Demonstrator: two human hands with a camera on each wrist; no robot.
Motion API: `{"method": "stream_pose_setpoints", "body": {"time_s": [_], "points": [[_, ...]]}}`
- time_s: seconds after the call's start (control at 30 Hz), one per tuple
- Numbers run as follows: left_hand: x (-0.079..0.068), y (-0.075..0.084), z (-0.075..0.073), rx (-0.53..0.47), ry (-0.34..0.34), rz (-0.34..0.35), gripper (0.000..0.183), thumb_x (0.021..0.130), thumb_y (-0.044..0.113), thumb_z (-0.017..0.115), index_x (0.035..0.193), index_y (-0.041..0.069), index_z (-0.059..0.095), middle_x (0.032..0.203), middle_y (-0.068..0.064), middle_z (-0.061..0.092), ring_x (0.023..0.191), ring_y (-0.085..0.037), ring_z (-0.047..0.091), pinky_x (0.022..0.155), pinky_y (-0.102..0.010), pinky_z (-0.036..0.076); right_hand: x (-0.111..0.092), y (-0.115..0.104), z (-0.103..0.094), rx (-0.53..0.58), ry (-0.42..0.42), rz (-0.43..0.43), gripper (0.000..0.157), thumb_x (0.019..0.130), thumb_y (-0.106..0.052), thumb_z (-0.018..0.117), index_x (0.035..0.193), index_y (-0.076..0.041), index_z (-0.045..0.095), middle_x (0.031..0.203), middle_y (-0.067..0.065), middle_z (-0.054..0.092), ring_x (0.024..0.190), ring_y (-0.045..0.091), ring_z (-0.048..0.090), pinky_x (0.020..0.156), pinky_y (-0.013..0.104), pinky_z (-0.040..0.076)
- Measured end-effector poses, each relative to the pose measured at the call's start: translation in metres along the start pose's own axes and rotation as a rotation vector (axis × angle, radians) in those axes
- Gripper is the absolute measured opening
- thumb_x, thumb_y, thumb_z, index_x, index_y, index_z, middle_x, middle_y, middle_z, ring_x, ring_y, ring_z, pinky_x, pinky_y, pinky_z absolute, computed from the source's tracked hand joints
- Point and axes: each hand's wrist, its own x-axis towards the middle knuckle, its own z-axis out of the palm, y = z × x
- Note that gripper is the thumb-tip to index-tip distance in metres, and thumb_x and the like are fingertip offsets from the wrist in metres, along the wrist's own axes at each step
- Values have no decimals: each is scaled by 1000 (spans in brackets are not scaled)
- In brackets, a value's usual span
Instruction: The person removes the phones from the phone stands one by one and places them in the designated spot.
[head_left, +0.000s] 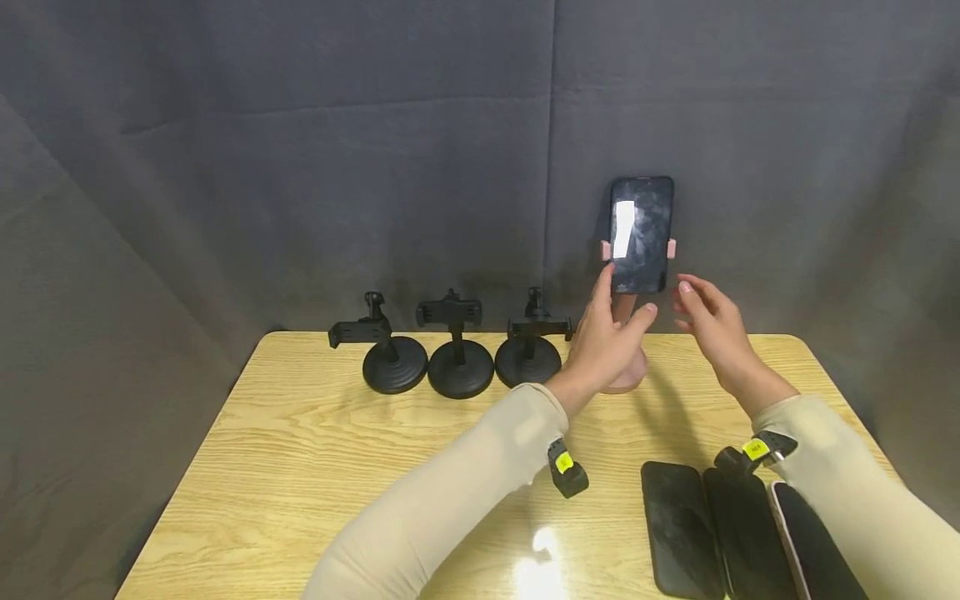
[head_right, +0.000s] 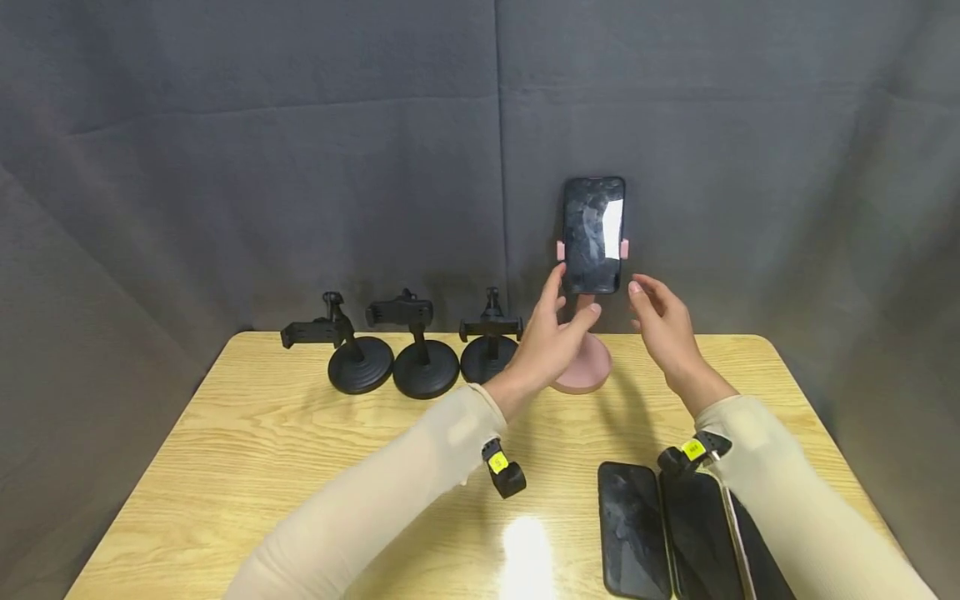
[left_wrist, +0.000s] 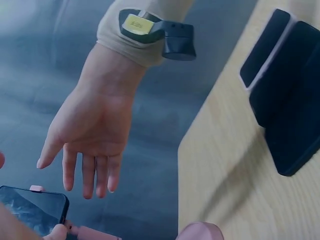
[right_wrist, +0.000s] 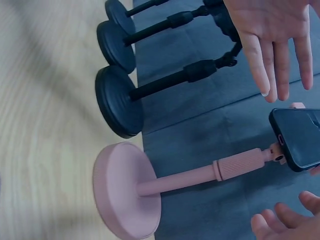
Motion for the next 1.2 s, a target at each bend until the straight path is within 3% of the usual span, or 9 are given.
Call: {"method": "stream_pose_setpoints", "body": {"time_s": [0.13, 0.27, 0.43, 0.63, 0.7, 0.83, 0.93, 1.03, 1.2], "points": [[10, 6, 0, -23, 62, -18, 79, 99, 41, 56, 163, 30, 11, 169, 4, 22, 152, -22, 34, 121, -45, 37, 7, -5, 0, 55, 0, 15, 69, 108, -51, 26, 161, -6, 22, 160, 27, 32, 139, 30, 44, 106, 22, 49], [18, 9, -1, -5, 101, -44, 80, 99, 40, 56, 163, 29, 10, 170, 5, 20, 155, -21, 27, 126, -45, 29, 14, -11, 2, 132, -12, 30, 68, 108, -50, 26, 162, -9, 20, 163, 26, 28, 145, 35, 38, 116, 36, 44], [28, 14, -2, -26, 138, -99, 78, 99, 41, 56, 163, 23, 16, 169, 5, 25, 155, -19, 27, 127, -43, 27, 23, -21, 6, 215, -17, 53, 68, 108, -51, 28, 163, -12, 16, 163, 23, 26, 141, 26, 41, 120, 39, 38], [35, 19, -1, -79, 163, -165, 76, 99, 41, 57, 163, 21, 20, 168, 2, 28, 155, -18, 28, 127, -39, 27, 32, -32, 12, 236, -1, 77, 62, 110, -45, 25, 164, -17, 13, 167, 20, 23, 148, 31, 35, 123, 49, 32], [37, 20, -1, -94, 175, -182, 76, 99, 40, 58, 162, 19, 22, 167, -1, 30, 153, -19, 31, 126, -37, 28, 34, -34, 13, 231, 9, 82, 60, 110, -43, 26, 164, -19, 14, 167, 19, 24, 145, 27, 40, 121, 46, 35], [41, 20, -1, -115, 186, -186, 76, 97, 38, 60, 161, 15, 26, 160, -6, 42, 137, -22, 52, 116, -33, 42, 36, -34, 15, 229, 39, 68, 60, 110, -42, 30, 163, -18, 19, 163, 20, 31, 126, 11, 52, 109, 30, 45], [43, 18, -3, -123, 169, -167, 76, 97, 36, 61, 161, 12, 27, 159, -5, 45, 131, -20, 55, 113, -31, 43, 37, -33, 16, 272, 63, 52, 60, 109, -41, 36, 161, -14, 25, 160, 20, 34, 119, 5, 57, 98, 19, 49], [43, 15, -5, -130, 140, -150, 77, 97, 36, 61, 161, 12, 26, 161, -3, 41, 142, -14, 46, 120, -29, 36, 38, -33, 17, 329, 90, 50, 60, 107, -40, 42, 159, -12, 31, 159, 18, 38, 126, 10, 59, 94, 17, 51], [41, 11, -7, -153, 90, -135, 77, 98, 34, 60, 162, 12, 22, 164, -6, 36, 150, -16, 37, 123, -31, 33, 39, -32, 17, 415, 123, 70, 61, 104, -39, 51, 156, -10, 38, 150, 9, 51, 122, 5, 63, 88, 15, 53]]}}
